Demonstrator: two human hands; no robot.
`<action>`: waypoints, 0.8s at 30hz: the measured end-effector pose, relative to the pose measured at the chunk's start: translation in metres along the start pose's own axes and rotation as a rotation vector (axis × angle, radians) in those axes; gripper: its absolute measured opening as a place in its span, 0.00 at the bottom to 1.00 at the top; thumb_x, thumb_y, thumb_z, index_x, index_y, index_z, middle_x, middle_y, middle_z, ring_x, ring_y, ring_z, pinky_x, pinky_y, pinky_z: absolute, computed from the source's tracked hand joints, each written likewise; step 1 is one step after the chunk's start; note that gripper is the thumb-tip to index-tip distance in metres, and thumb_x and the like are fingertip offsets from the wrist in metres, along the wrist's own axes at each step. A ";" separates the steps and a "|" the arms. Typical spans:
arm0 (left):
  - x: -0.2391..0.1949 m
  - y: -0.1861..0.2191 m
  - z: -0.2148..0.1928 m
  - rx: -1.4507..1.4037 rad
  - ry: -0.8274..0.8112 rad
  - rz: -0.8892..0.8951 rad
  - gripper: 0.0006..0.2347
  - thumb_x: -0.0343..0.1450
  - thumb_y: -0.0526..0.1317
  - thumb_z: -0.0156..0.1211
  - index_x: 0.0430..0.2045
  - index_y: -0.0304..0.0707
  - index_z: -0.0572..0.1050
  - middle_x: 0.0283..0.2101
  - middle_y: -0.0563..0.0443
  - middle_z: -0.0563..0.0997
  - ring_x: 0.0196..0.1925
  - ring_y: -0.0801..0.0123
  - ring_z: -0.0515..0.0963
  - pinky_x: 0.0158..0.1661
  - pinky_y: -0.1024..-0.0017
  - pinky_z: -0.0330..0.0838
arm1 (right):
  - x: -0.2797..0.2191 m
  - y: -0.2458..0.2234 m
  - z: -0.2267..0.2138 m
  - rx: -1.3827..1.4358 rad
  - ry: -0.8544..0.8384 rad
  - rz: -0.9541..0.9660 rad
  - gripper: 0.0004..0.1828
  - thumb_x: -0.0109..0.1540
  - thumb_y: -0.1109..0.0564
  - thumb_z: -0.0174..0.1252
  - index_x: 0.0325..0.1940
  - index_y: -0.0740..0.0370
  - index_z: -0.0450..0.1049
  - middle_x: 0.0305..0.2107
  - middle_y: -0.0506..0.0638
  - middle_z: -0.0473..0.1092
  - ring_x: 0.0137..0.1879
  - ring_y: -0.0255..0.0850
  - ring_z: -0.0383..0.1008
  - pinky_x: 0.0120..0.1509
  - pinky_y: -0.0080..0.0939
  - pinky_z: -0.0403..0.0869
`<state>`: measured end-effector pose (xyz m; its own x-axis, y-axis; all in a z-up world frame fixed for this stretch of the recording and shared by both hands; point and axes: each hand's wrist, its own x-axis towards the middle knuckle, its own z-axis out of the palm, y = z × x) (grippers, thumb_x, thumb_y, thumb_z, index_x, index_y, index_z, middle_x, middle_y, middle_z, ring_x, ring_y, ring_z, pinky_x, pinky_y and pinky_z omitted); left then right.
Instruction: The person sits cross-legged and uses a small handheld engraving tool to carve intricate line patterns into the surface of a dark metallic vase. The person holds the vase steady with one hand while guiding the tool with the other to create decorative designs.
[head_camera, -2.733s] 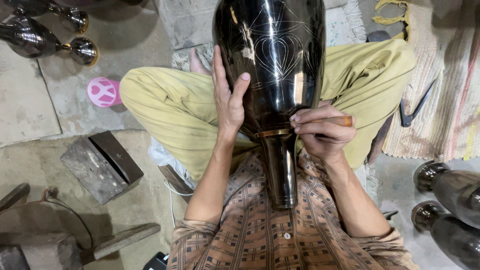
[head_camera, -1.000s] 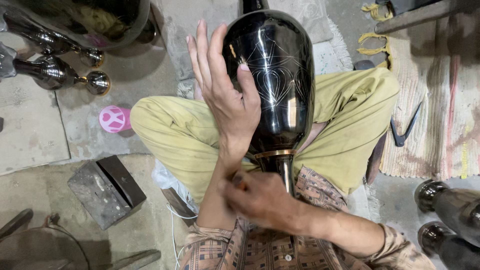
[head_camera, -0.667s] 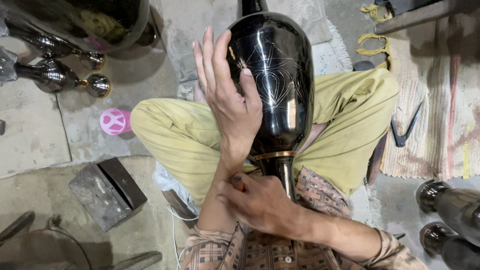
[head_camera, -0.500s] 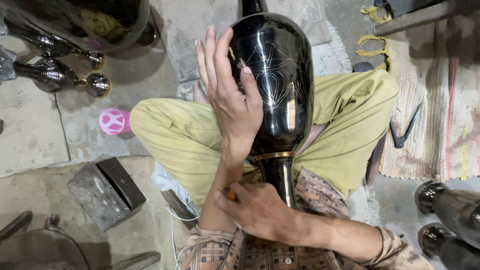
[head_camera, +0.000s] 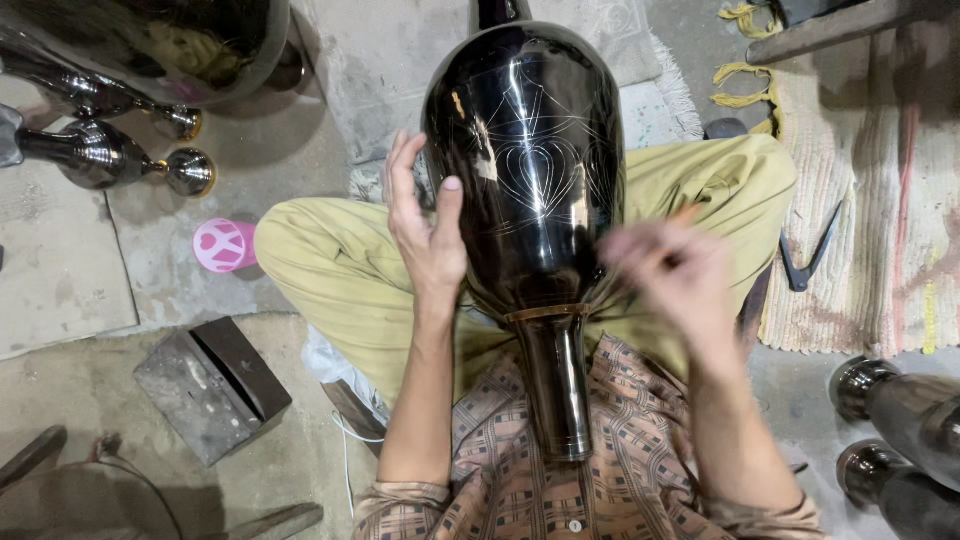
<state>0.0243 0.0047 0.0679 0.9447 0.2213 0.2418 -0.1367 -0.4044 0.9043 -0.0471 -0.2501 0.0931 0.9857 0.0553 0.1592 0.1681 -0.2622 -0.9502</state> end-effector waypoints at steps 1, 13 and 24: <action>0.000 -0.005 0.000 -0.020 -0.008 -0.043 0.25 0.76 0.52 0.54 0.64 0.37 0.69 0.73 0.33 0.66 0.79 0.46 0.61 0.77 0.48 0.50 | 0.010 0.014 -0.012 0.064 0.093 0.083 0.07 0.69 0.65 0.58 0.49 0.65 0.80 0.40 0.53 0.79 0.42 0.35 0.79 0.51 0.35 0.80; 0.029 -0.056 0.017 -0.221 -0.213 -0.337 0.36 0.72 0.59 0.49 0.74 0.39 0.54 0.75 0.38 0.62 0.80 0.49 0.47 0.74 0.56 0.24 | 0.100 0.117 0.016 0.246 0.200 0.507 0.27 0.75 0.42 0.52 0.41 0.69 0.81 0.27 0.44 0.76 0.29 0.27 0.66 0.37 0.31 0.68; 0.002 -0.108 0.020 -0.898 -0.156 -0.458 0.40 0.69 0.50 0.56 0.74 0.37 0.42 0.78 0.42 0.48 0.80 0.52 0.50 0.75 0.57 0.48 | 0.088 0.062 0.021 -0.084 0.183 0.236 0.24 0.70 0.51 0.61 0.62 0.73 0.73 0.43 0.53 0.79 0.42 0.27 0.70 0.50 0.30 0.72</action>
<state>0.0470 0.0315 -0.0359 0.9819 0.0433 -0.1847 0.1358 0.5193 0.8437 0.0498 -0.2416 0.0431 0.9820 -0.1887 -0.0102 -0.0724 -0.3259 -0.9426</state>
